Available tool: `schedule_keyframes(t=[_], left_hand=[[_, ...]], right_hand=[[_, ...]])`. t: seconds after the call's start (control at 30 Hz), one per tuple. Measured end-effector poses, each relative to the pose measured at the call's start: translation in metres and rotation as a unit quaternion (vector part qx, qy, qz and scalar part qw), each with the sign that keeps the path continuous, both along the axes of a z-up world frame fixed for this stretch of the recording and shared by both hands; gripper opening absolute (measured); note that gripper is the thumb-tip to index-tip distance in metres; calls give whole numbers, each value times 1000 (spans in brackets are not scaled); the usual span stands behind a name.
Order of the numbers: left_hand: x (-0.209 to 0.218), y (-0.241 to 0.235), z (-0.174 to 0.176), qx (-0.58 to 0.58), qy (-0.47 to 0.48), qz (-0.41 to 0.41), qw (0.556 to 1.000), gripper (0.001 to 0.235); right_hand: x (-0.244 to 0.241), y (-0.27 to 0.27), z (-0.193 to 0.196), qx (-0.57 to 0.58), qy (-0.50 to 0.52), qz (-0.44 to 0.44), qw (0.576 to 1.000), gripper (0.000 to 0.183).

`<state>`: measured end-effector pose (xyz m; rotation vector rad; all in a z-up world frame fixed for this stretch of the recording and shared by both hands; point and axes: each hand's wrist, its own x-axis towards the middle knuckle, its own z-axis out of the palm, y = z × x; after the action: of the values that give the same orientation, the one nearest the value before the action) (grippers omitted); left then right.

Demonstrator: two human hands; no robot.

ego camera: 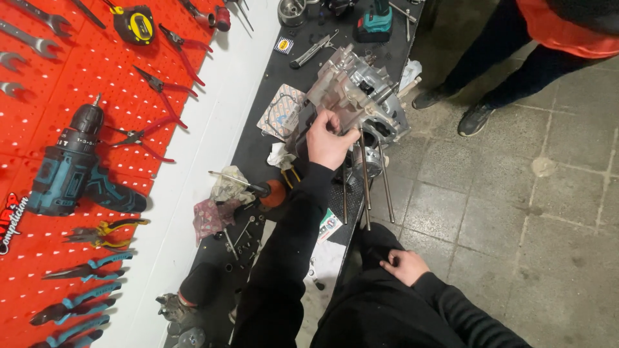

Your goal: The person assembles a small engine by inserting a piston with connecting rods into the cylinder block and then installing a small black ring onto the piston. The person handles the piston assembly and ring by hand, aligning and seating components into the engine block on a workbench.

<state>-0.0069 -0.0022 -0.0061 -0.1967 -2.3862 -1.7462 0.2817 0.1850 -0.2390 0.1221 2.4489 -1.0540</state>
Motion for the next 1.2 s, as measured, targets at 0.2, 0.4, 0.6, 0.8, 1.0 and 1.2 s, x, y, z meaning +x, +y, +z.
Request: schedule_keyframes(t=[0.2, 0.4, 0.6, 0.8, 1.0, 1.2], left_hand=[[-2, 0, -2, 7, 7, 7, 1000, 40], [0, 4, 6, -2, 22, 20, 1000, 42], [-3, 9, 6, -11, 16, 31, 999, 42], [-6, 11, 4, 0, 7, 34, 999, 44], [-4, 19, 12, 14, 15, 46, 999, 47], [-4, 15, 25, -25, 36, 59, 997, 61]], right_hand=[[1, 0, 0, 6, -1, -1, 1000, 40], [0, -3, 8, 7, 11, 3, 1000, 38], [3, -1, -4, 6, 0, 2, 1000, 41], [-3, -1, 11, 6, -16, 0, 1000, 40], [-1, 0, 12, -3, -1, 2, 1000, 39], [0, -1, 1, 10, 0, 14, 1000, 39]])
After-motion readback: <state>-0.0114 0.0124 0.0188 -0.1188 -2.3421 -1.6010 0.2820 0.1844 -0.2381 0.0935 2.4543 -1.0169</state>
